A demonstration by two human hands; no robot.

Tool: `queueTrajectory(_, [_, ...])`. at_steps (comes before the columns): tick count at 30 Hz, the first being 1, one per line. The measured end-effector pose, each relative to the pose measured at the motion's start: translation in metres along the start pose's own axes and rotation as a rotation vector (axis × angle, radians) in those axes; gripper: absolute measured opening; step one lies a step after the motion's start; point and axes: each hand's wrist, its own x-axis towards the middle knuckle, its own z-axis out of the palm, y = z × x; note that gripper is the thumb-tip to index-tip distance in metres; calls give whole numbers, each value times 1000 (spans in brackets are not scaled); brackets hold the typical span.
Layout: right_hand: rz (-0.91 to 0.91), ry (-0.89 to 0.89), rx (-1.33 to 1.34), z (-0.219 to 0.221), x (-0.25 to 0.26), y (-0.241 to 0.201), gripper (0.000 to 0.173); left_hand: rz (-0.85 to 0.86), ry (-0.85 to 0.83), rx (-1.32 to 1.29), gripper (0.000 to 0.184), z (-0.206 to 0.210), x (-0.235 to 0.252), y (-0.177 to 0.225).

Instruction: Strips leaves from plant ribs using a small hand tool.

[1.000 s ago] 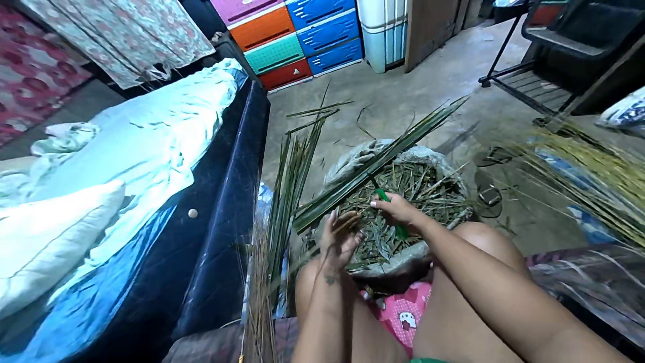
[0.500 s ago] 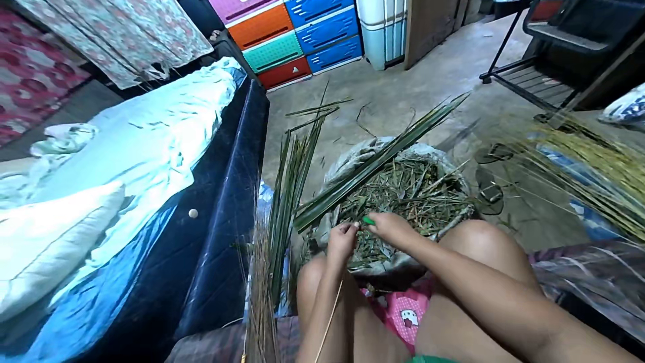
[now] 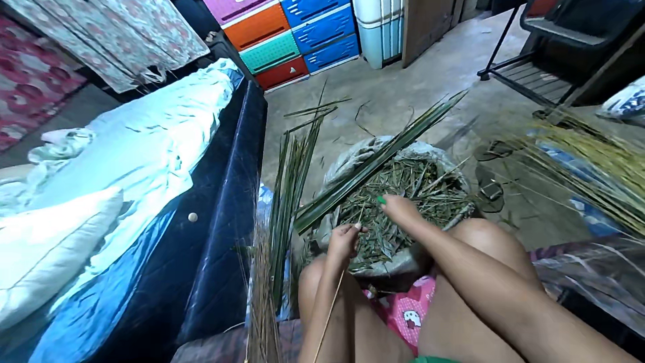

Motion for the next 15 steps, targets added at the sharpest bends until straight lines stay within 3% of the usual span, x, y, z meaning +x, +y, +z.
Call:
queueTrajectory(2, [15, 23, 21, -10, 4, 4, 36, 8, -10, 4, 30, -1, 0, -2])
queueTrajectory(7, [-246, -148, -107, 7, -39, -20, 32, 57, 67, 270, 23, -3, 3, -2])
queueTrajectory(12, [55, -11, -83, -8, -10, -2, 35, 94, 51, 655, 28, 7, 2, -2])
queueTrajectory(15, [23, -18, -61, -14, -13, 3, 35, 88, 52, 676, 28, 6, 3, -6])
